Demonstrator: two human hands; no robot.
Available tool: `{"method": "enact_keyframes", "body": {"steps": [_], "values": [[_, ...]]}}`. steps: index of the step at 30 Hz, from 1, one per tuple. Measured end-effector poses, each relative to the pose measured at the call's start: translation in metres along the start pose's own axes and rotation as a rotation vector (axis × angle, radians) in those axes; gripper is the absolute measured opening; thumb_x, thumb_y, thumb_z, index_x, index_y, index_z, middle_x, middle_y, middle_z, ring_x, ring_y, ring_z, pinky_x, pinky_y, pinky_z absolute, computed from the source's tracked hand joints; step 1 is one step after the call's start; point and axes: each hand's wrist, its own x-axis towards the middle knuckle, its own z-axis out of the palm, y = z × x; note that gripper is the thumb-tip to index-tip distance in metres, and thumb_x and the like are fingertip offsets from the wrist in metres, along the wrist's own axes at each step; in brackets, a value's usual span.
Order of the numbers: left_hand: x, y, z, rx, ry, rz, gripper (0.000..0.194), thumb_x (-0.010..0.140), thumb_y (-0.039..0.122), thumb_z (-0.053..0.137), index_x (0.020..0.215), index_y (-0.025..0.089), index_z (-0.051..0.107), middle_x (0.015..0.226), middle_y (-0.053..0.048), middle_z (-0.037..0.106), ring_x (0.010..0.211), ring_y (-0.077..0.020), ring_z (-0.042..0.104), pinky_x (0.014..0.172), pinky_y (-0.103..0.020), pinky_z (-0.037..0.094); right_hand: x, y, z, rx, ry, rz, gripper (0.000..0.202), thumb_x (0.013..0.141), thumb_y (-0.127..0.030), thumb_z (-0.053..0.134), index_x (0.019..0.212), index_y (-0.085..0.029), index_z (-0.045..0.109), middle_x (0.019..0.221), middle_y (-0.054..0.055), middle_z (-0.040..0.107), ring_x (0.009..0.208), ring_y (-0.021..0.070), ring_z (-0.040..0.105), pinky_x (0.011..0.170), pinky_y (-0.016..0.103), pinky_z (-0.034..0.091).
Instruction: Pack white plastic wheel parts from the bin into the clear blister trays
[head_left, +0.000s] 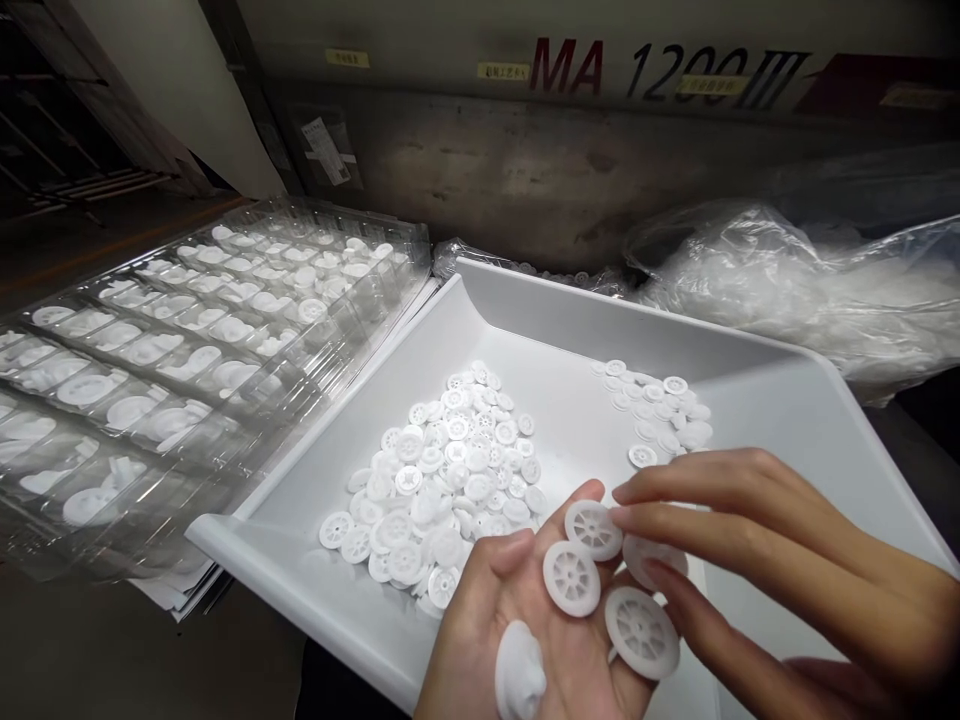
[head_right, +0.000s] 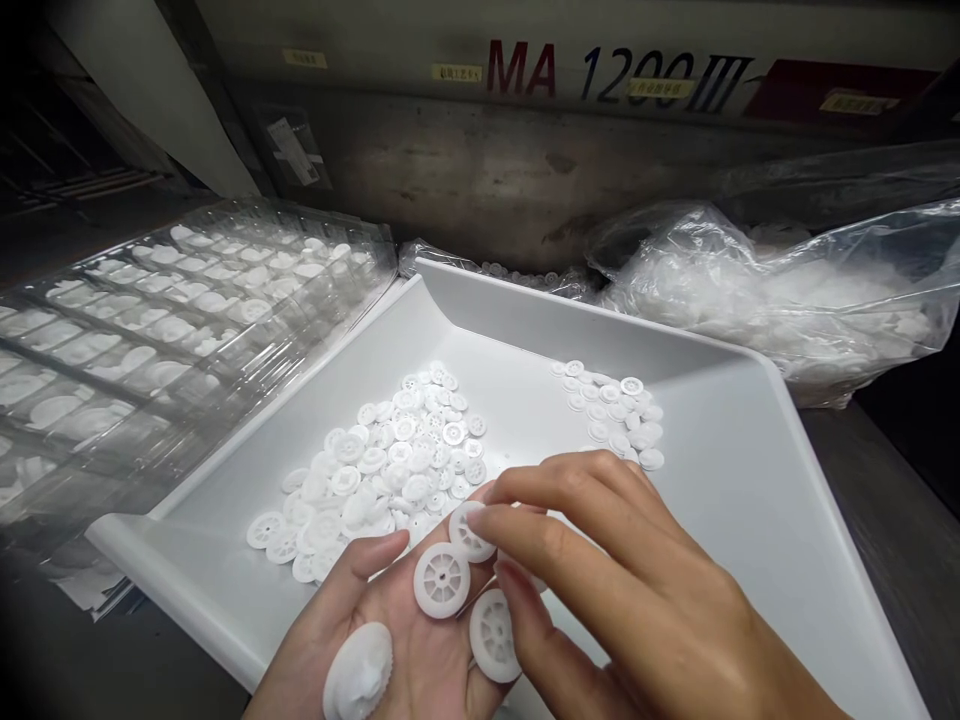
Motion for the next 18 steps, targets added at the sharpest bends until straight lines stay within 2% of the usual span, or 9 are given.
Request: {"method": "enact_keyframes", "body": {"steps": [3,7,11,15,18], "values": [[0.0,0.002,-0.005,0.034,-0.014,-0.019,0.049,0.078,0.026,0.065,0.121,0.005,0.057,0.114,-0.017,0.064,0.094,-0.021,0.066,0.093,-0.035,0.046,0.0,-0.002,0.006,-0.029,0.009,-0.009,0.031,0.09,-0.048,0.067,0.112,-0.027,0.067,0.104,0.007,0.066,0.096,0.0284,0.064,0.076,0.039,0.055],[-0.001,0.004,-0.007,0.084,0.012,-0.026,0.056,0.08,0.03,0.062,0.131,0.006,0.055,0.133,-0.021,0.06,0.105,-0.0247,0.065,0.095,-0.038,0.046,-0.002,-0.005,0.01,-0.062,0.013,-0.023,0.032,0.09,-0.048,0.068,0.113,-0.027,0.066,0.105,0.007,0.067,0.096,0.0284,0.064,0.076,0.039,0.055],[-0.003,0.004,-0.004,0.121,0.033,-0.035,0.063,0.08,0.033,0.062,0.136,0.008,0.051,0.139,-0.019,0.057,0.114,-0.0264,0.061,0.095,-0.037,0.045,-0.004,-0.002,0.007,-0.101,0.016,-0.031,0.032,0.089,-0.047,0.07,0.113,-0.026,0.066,0.106,0.007,0.067,0.096,0.0285,0.064,0.074,0.038,0.055],[-0.003,0.005,-0.005,0.145,0.044,-0.057,0.06,0.083,0.035,0.057,0.139,0.013,0.049,0.13,-0.015,0.063,0.117,-0.0242,0.06,0.1,-0.035,0.042,-0.002,-0.003,0.001,-0.135,0.015,-0.037,0.024,0.092,-0.038,0.069,0.113,-0.025,0.067,0.108,0.005,0.069,0.1,0.0278,0.064,0.073,0.036,0.055],[0.0,0.006,-0.011,0.198,0.012,-0.075,0.055,0.086,0.039,0.051,0.135,0.014,0.054,0.123,-0.013,0.067,0.123,-0.0228,0.057,0.108,-0.031,0.037,0.007,-0.018,0.006,-0.137,0.037,-0.099,0.008,0.096,-0.024,0.066,0.102,-0.024,0.07,0.113,-0.003,0.068,0.098,0.0187,0.063,0.073,0.032,0.051]]}}
